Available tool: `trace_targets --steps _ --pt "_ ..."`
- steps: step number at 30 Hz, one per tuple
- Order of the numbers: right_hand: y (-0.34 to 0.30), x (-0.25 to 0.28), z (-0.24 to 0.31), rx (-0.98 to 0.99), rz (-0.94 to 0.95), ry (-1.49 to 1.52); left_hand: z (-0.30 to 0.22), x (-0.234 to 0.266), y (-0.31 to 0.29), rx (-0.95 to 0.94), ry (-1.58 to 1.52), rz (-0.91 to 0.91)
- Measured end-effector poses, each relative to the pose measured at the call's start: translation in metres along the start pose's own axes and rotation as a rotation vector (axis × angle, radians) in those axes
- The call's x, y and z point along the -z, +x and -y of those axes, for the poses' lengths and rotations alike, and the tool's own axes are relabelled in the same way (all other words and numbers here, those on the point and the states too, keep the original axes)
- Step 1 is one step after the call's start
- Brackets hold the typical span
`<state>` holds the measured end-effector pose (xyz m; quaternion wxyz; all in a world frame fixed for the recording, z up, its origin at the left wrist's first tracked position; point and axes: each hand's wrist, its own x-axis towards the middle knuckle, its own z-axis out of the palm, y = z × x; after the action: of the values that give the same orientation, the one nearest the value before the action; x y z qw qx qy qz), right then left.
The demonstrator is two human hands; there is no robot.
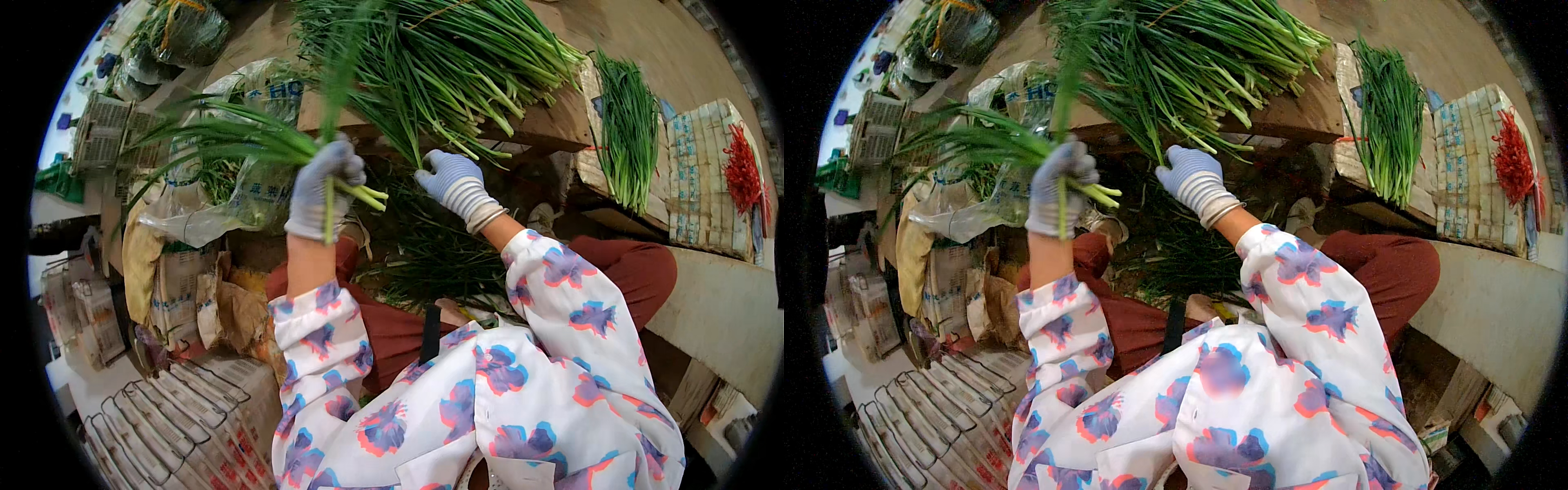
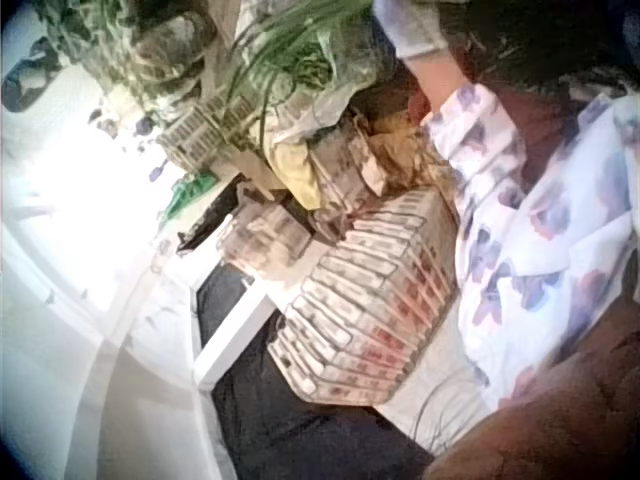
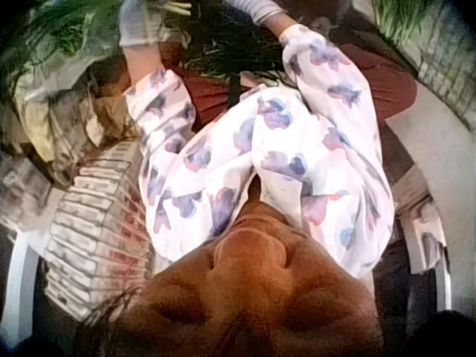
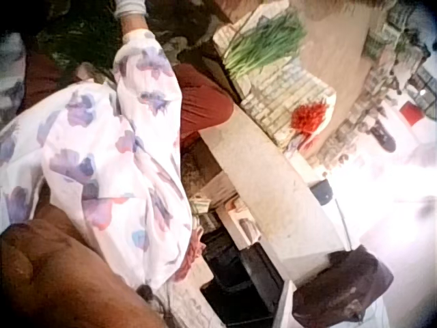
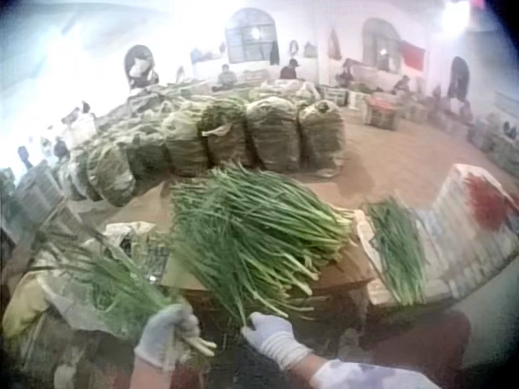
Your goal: The person cleans green onions by hand, stripping off discolored outer leaves and damaged parts from individual stalks and organizing them into bundles.
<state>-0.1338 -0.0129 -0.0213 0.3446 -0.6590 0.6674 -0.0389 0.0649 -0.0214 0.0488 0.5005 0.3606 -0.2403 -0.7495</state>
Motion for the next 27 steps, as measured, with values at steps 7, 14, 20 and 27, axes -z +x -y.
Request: trace_targets --steps 7,14,20,27 --pt "0.001 -0.02 -0.01 0.194 -0.089 0.503 0.045 0.046 0.048 0.288 0.152 -0.131" --pt "-0.065 -0.003 0.021 0.542 -0.07 0.728 0.03 0.026 0.012 0.267 -0.176 0.271" --pt "-0.027 -0.031 0.018 0.206 0.063 1.35 0.021 -0.04 -0.043 0.294 -0.546 0.502" --pt "-0.053 -0.059 0.057 0.578 0.554 1.38 0.024 -0.025 -0.094 0.22 -0.606 0.796"
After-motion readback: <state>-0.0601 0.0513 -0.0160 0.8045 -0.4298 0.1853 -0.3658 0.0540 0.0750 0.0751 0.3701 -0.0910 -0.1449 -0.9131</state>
